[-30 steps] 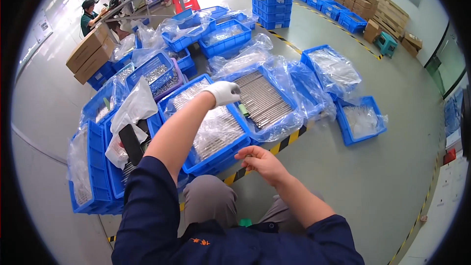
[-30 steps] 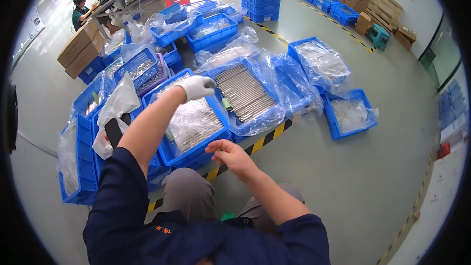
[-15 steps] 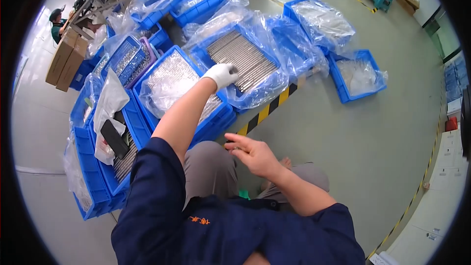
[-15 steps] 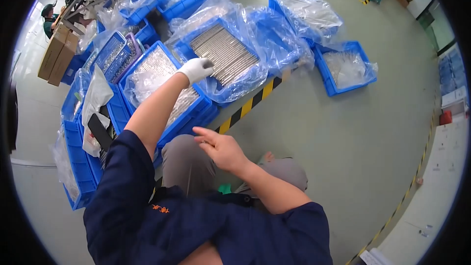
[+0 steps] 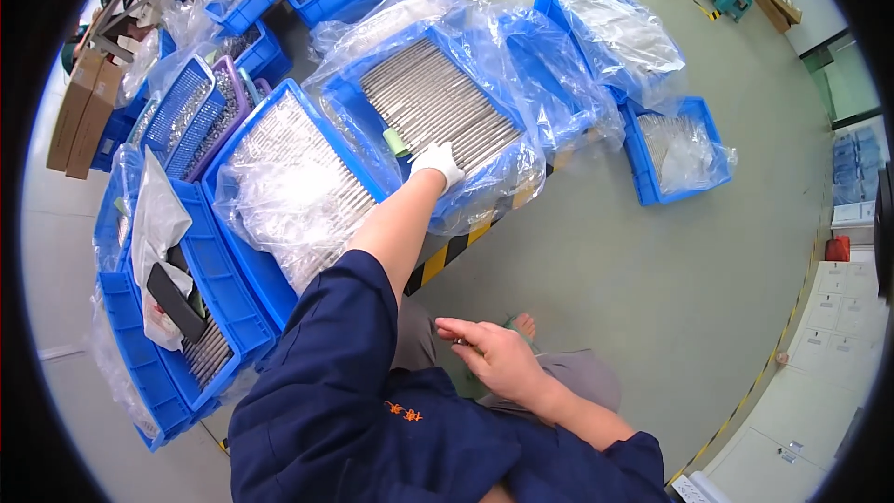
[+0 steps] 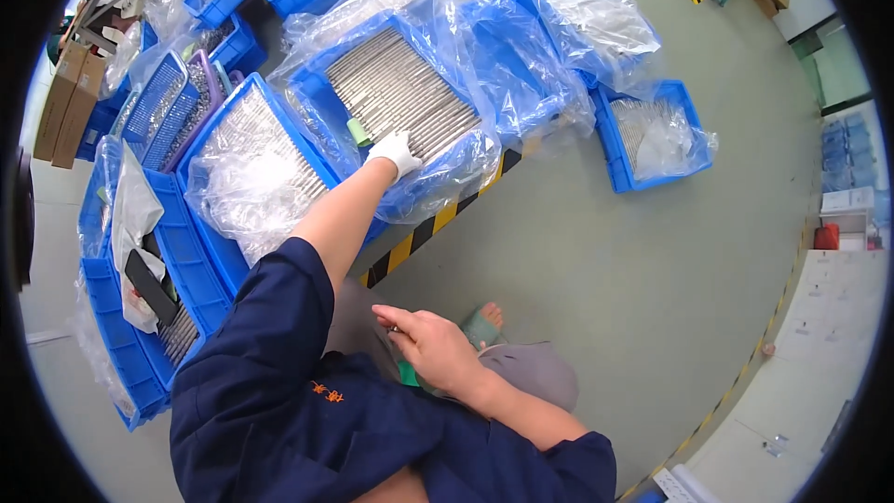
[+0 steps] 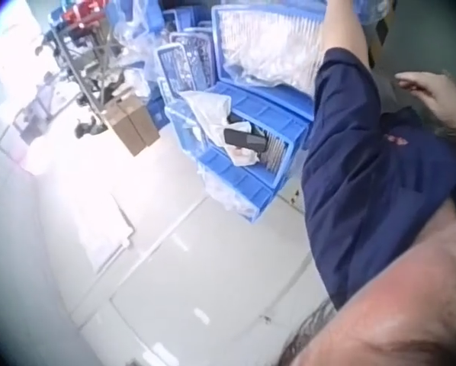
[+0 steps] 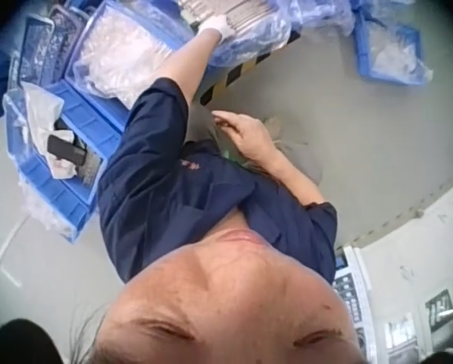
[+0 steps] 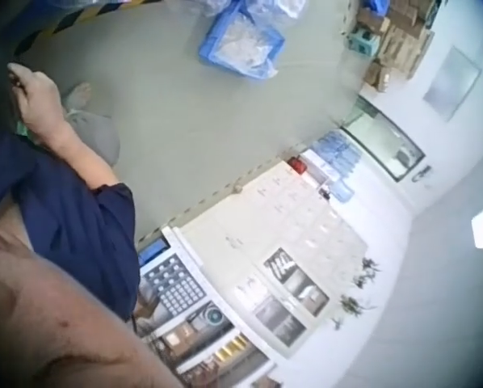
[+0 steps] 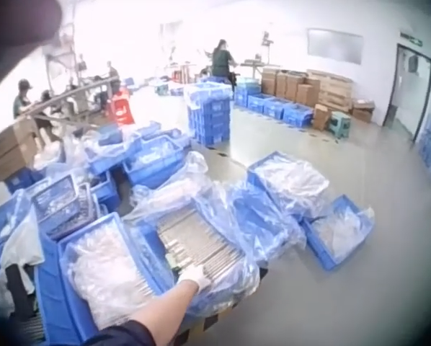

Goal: Inspecting and sorting bunches of thin metal rods from blue plastic bins in a factory setting.

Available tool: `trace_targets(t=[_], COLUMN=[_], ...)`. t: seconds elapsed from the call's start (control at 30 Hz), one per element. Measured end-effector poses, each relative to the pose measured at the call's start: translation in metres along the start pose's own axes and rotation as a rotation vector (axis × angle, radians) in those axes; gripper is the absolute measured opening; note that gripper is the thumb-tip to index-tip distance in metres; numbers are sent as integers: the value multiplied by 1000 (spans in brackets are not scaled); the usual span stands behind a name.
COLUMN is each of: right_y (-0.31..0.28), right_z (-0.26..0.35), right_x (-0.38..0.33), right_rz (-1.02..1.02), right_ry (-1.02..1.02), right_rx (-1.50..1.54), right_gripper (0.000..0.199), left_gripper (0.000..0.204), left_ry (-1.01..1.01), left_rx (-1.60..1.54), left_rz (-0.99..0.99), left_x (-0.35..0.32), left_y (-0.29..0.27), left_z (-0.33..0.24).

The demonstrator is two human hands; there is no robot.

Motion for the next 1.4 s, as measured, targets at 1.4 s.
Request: trace_targets(t=[1.4], right_y=[6], right_z=[-27], right_x=[11], right_rz=[-23], right_ry=[52], right_rx=[67], right_gripper=[26], left_gripper=[45], left_ry=[161], left_rx=[59], left_rz=[323], left_x=[23], left_y=[33], left_z=[-21])
Point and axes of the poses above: each hand's wrist, its own x-axis towards the middle knuckle, its own y-axis out of the palm, z = x × y, the point moved 9 cm from there along x, towards the middle knuckle, and after that the axes turned 2 degrees about -x, right-handed, at the moved point
